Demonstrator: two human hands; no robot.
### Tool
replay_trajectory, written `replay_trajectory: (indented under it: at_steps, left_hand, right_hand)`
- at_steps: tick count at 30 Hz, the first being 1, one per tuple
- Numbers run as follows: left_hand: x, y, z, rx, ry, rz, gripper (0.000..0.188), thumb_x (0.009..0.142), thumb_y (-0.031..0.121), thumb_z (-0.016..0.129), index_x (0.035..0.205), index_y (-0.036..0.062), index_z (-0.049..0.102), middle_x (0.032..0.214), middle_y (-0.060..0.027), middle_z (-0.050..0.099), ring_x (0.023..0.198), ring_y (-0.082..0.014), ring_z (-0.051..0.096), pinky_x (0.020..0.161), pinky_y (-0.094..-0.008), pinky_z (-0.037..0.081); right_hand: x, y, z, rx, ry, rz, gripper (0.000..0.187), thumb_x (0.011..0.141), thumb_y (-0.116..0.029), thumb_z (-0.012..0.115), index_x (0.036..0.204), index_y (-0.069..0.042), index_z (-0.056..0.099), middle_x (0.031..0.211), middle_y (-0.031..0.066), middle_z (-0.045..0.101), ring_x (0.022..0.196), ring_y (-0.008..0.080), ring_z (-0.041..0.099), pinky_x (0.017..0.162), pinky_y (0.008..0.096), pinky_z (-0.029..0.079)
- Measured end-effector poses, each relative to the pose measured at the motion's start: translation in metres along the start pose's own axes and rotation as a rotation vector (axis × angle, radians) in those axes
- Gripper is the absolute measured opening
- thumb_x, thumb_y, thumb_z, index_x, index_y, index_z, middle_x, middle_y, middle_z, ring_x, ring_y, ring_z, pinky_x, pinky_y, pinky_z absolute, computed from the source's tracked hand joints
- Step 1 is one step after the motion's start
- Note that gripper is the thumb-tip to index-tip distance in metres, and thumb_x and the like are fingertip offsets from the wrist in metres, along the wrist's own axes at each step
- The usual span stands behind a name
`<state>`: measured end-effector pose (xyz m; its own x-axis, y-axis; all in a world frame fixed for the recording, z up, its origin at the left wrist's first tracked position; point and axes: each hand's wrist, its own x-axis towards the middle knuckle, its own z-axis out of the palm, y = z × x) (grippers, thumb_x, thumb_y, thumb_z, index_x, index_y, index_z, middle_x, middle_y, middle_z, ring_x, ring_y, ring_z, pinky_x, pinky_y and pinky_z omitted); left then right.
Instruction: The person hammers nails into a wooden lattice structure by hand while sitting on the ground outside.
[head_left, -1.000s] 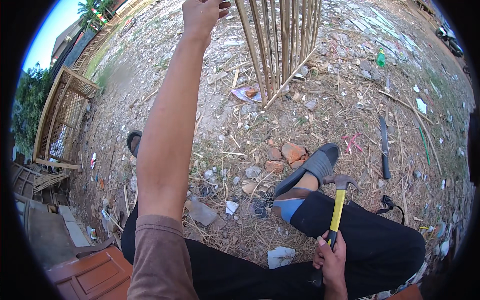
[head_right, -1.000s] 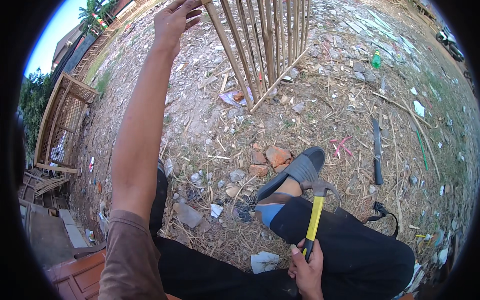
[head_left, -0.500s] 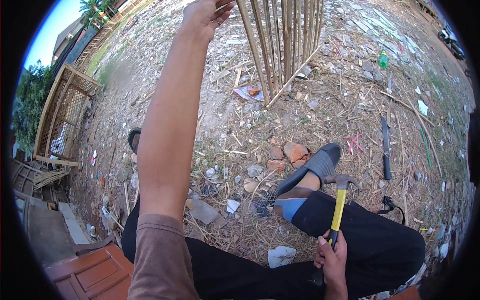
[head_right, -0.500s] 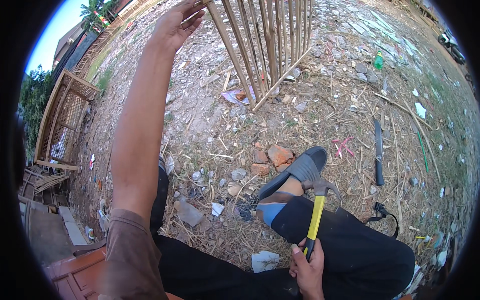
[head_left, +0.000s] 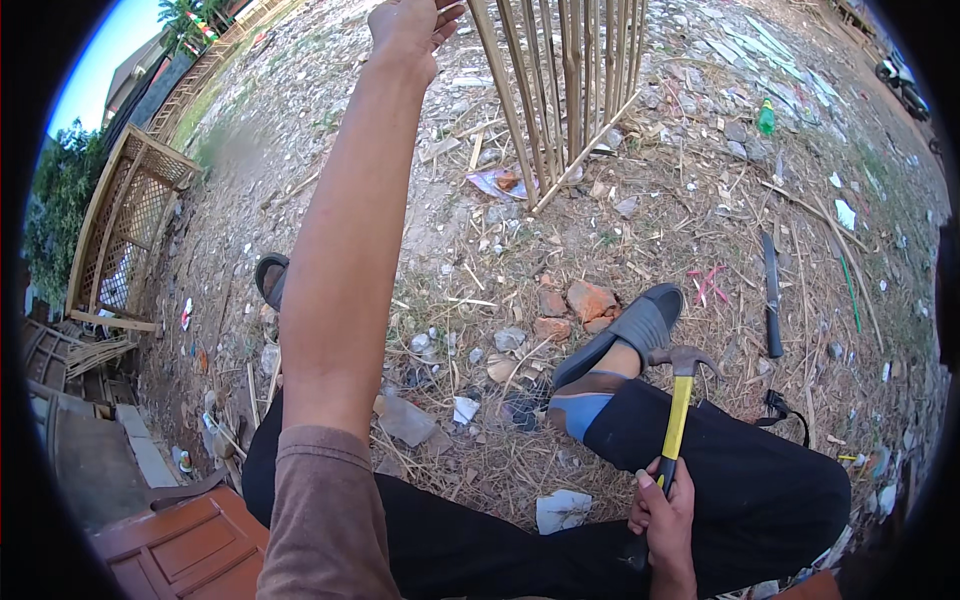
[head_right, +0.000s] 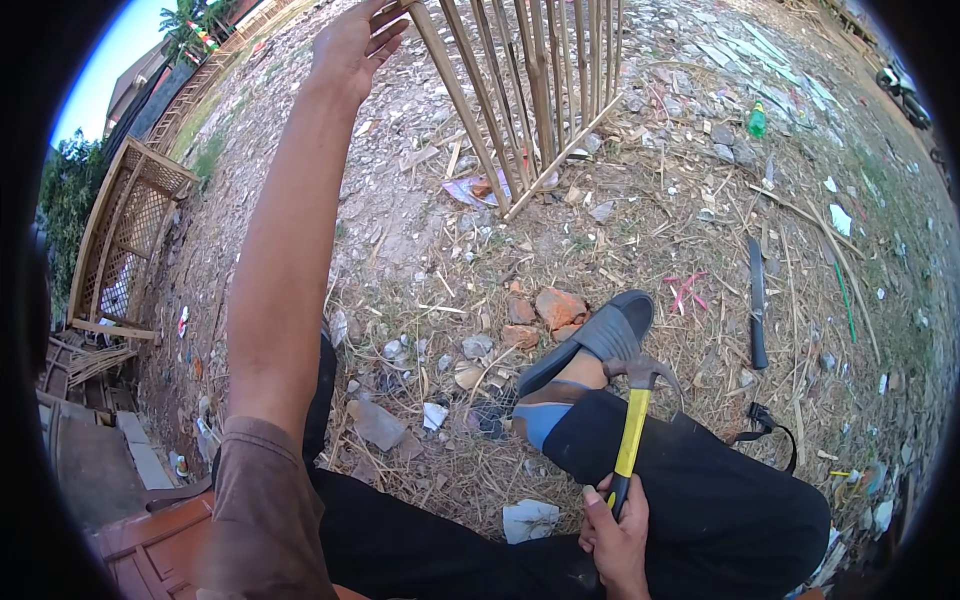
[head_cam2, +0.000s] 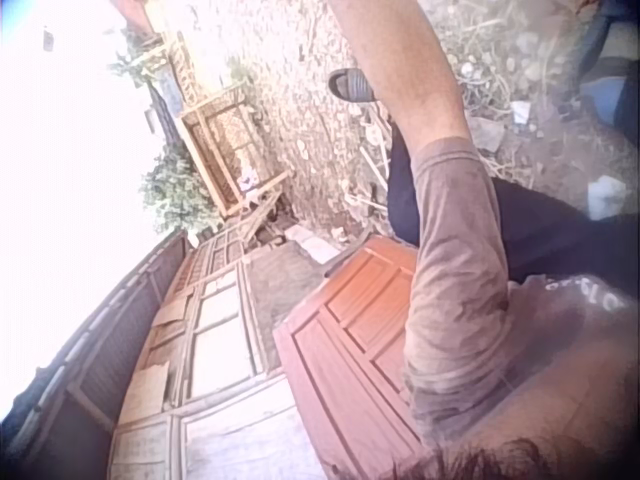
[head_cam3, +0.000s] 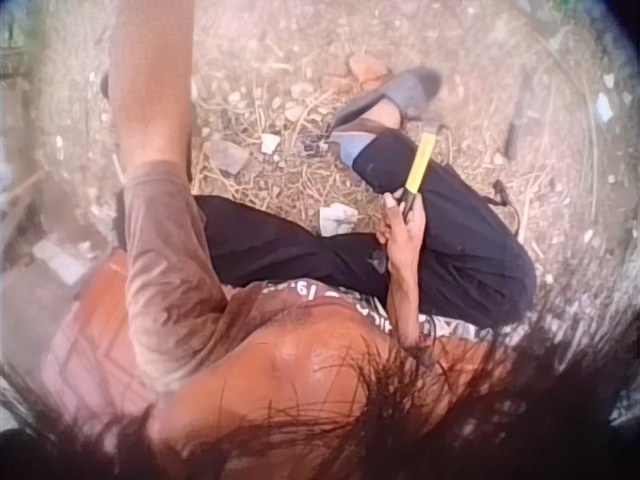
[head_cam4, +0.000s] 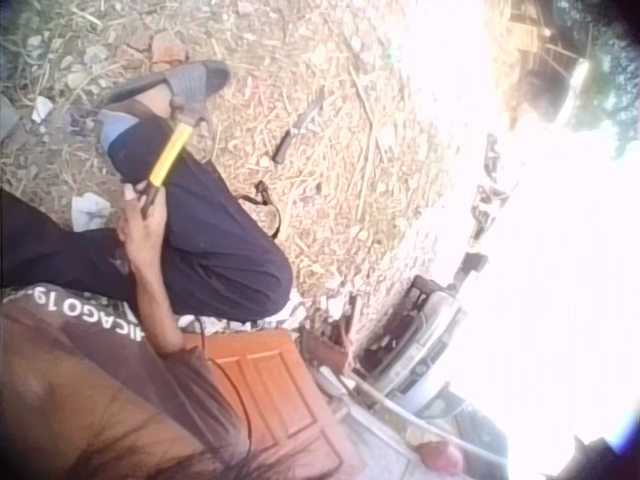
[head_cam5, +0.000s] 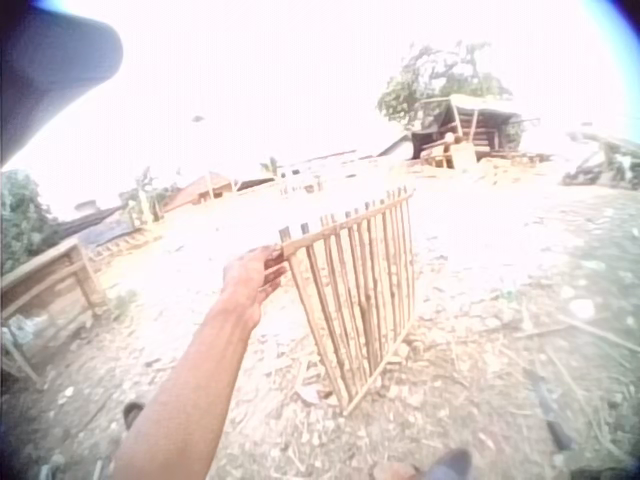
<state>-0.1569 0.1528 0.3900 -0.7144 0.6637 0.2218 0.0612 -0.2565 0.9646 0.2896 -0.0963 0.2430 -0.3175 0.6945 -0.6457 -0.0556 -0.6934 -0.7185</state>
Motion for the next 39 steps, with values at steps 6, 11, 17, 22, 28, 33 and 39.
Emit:
replay_trajectory:
  at_steps: [6, 11, 17, 22, 28, 33, 39]
  left_hand:
    - [-0.014, 0.002, 0.013, 0.191, 0.049, 0.168, 0.037, 0.090, 0.024, 0.069, 0.116, -0.0004, 0.065, 0.098, -0.0095, 0.071, 0.085, -0.0185, 0.066, 0.076, -0.0323, 0.053]
    - [-0.021, 0.000, 0.015, 0.596, 0.094, 0.469, 0.042, 0.083, 0.026, 0.077, 0.115, 0.0001, 0.065, 0.090, -0.0138, 0.074, 0.083, -0.0204, 0.070, 0.074, -0.0325, 0.054]
    - [-0.021, -0.006, 0.011, 0.736, 0.061, 0.704, 0.035, 0.085, 0.027, 0.076, 0.111, 0.0064, 0.066, 0.089, -0.0165, 0.074, 0.083, -0.0244, 0.073, 0.070, -0.0363, 0.057]
    - [-0.020, -0.014, 0.013, 0.716, 0.039, 0.790, 0.030, 0.089, 0.027, 0.072, 0.111, 0.0081, 0.065, 0.090, -0.0177, 0.073, 0.085, -0.0261, 0.073, 0.069, -0.0382, 0.057]
    - [-0.018, -0.017, 0.017, 0.602, 0.029, 0.744, 0.025, 0.092, 0.025, 0.068, 0.107, 0.0059, 0.063, 0.092, -0.0191, 0.072, 0.086, -0.0265, 0.072, 0.070, -0.0366, 0.055]
    - [-0.013, -0.018, 0.017, 0.623, 0.058, 0.774, 0.026, 0.091, 0.026, 0.069, 0.107, 0.0060, 0.063, 0.090, -0.0192, 0.072, 0.085, -0.0264, 0.072, 0.071, -0.0367, 0.054]
    - [-0.018, -0.014, 0.020, 0.656, 0.072, 0.711, 0.027, 0.090, 0.027, 0.069, 0.106, 0.0061, 0.063, 0.089, -0.0182, 0.072, 0.083, -0.0263, 0.072, 0.071, -0.0372, 0.055]
  right_hand:
    - [0.000, 0.000, 0.001, 0.000, 0.001, -0.001, 0.025, 0.095, -0.015, 0.064, 0.101, -0.007, 0.041, 0.063, -0.0016, 0.042, 0.042, 0.0037, 0.035, 0.038, 0.0215, 0.032]
    - [0.001, 0.001, -0.001, 0.000, 0.001, -0.001, 0.025, 0.095, -0.015, 0.064, 0.101, -0.007, 0.041, 0.063, -0.0018, 0.042, 0.042, 0.0036, 0.035, 0.038, 0.0215, 0.032]
    - [0.001, 0.000, -0.001, 0.019, -0.009, -0.012, 0.022, 0.095, -0.012, 0.062, 0.101, -0.007, 0.041, 0.063, -0.0014, 0.042, 0.042, 0.0035, 0.035, 0.038, 0.0213, 0.032]
    - [0.000, -0.001, -0.001, 0.024, -0.011, -0.022, 0.021, 0.096, -0.011, 0.060, 0.101, -0.006, 0.040, 0.063, -0.0010, 0.043, 0.042, 0.0033, 0.035, 0.038, 0.0209, 0.031]
    - [0.002, 0.001, -0.003, 0.031, -0.030, -0.029, 0.022, 0.096, -0.011, 0.060, 0.102, -0.006, 0.040, 0.061, -0.0015, 0.042, 0.042, 0.0035, 0.035, 0.038, 0.0207, 0.031]
    - [0.002, 0.002, -0.004, 0.025, -0.039, -0.032, 0.022, 0.096, -0.011, 0.060, 0.102, -0.006, 0.040, 0.061, -0.0014, 0.042, 0.042, 0.0035, 0.035, 0.038, 0.0208, 0.031]
    - [0.002, 0.002, -0.003, 0.021, -0.037, -0.032, 0.022, 0.096, -0.011, 0.060, 0.102, -0.006, 0.039, 0.061, -0.0013, 0.042, 0.042, 0.0035, 0.035, 0.037, 0.0208, 0.031]
